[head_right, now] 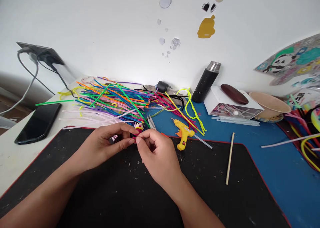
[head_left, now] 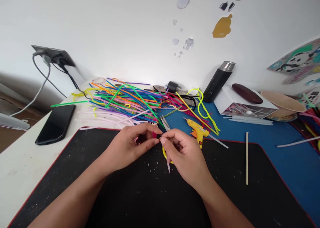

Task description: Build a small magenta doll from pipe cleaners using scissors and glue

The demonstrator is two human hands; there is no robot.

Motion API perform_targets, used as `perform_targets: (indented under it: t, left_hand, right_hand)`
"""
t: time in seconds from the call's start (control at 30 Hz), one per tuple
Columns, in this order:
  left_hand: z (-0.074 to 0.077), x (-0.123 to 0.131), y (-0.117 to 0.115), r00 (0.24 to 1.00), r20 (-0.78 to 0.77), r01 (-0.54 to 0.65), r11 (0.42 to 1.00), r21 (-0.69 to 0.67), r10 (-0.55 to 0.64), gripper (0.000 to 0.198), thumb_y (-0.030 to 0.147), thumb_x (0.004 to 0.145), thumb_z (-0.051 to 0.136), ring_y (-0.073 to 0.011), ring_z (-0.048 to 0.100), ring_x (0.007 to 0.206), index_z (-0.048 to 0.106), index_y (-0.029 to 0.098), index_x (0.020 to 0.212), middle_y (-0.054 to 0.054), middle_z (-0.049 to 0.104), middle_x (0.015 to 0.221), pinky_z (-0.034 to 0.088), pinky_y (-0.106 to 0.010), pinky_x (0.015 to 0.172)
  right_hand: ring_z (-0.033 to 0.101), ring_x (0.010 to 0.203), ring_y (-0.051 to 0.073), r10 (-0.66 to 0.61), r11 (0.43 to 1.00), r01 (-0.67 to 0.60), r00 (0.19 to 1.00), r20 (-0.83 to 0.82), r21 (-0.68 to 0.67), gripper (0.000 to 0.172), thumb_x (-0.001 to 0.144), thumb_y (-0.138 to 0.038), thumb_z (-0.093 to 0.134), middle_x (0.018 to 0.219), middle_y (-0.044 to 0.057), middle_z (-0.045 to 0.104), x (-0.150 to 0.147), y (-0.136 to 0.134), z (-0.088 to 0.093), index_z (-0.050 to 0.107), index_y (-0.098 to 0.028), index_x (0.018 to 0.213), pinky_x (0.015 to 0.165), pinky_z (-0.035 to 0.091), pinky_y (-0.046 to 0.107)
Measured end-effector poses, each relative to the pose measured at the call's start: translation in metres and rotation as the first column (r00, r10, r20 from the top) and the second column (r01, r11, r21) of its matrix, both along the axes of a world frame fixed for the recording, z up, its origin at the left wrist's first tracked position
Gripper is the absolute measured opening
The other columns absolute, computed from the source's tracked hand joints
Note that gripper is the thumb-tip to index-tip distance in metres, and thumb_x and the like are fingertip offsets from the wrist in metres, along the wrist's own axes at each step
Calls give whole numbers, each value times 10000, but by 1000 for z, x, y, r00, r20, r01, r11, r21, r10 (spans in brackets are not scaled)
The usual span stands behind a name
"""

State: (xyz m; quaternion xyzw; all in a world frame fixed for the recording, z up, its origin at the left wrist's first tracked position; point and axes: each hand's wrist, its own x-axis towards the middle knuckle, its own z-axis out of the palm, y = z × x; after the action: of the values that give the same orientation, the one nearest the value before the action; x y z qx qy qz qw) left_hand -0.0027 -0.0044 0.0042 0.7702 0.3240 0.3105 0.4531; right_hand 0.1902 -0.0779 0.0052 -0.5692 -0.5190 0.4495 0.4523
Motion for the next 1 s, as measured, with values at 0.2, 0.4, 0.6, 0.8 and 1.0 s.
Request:
perform_targets:
  t: [0.2, 0.4, 0.6, 0.8, 1.0]
  left_hand:
    - [0, 0, 0, 1000, -4, -14, 1000, -10, 14, 182, 313, 986, 702, -152, 639, 707, 772, 185, 1094, -20, 770, 820, 477, -257, 650]
    - [2, 0, 0, 1000, -19, -3, 1000, -2, 3, 166, 331, 993, 697, -153, 635, 702, 769, 191, 1046, -26, 777, 829, 466, -263, 635]
    - [2, 0, 0, 1000, -24, -8, 1000, 8, 8, 145, 305, 1004, 669, -159, 657, 729, 761, 192, 1006, -23, 772, 825, 474, -264, 651]
    - [2, 0, 0, 1000, -9, -11, 1000, -2, 11, 151, 300, 1008, 672, -155, 652, 716, 778, 193, 1007, -19, 770, 810, 476, -258, 642]
    - [0, 0, 0, 1000, 9, -5, 1000, -15, 6, 167, 304, 1009, 684, -157, 661, 720, 798, 190, 1051, -29, 785, 833, 499, -264, 664]
  right_hand:
    - [557, 535, 148, -19, 1000, 18, 998, 53, 24, 184, 972, -375, 629, 601, -51, 538, -1, -1, -1, 679, -222, 881, 511, 427, 270]
    - [559, 522, 148, -28, 999, 23, 994, 106, 48, 157, 978, -342, 629, 581, -56, 533, -2, -1, -2, 677, -230, 878, 513, 418, 273]
    - [565, 524, 148, -17, 998, 7, 988, 153, 61, 160, 983, -348, 622, 589, -60, 532, -2, -2, -2, 678, -233, 887, 531, 429, 281]
    - [578, 530, 147, 6, 1000, -9, 990, 138, 25, 163, 986, -354, 619, 613, -57, 539, -1, -1, -2, 687, -231, 903, 522, 426, 277]
    - [574, 522, 140, 11, 1000, -13, 995, 97, 17, 160, 982, -353, 626, 610, -58, 532, -3, -2, -1, 690, -231, 900, 502, 424, 263]
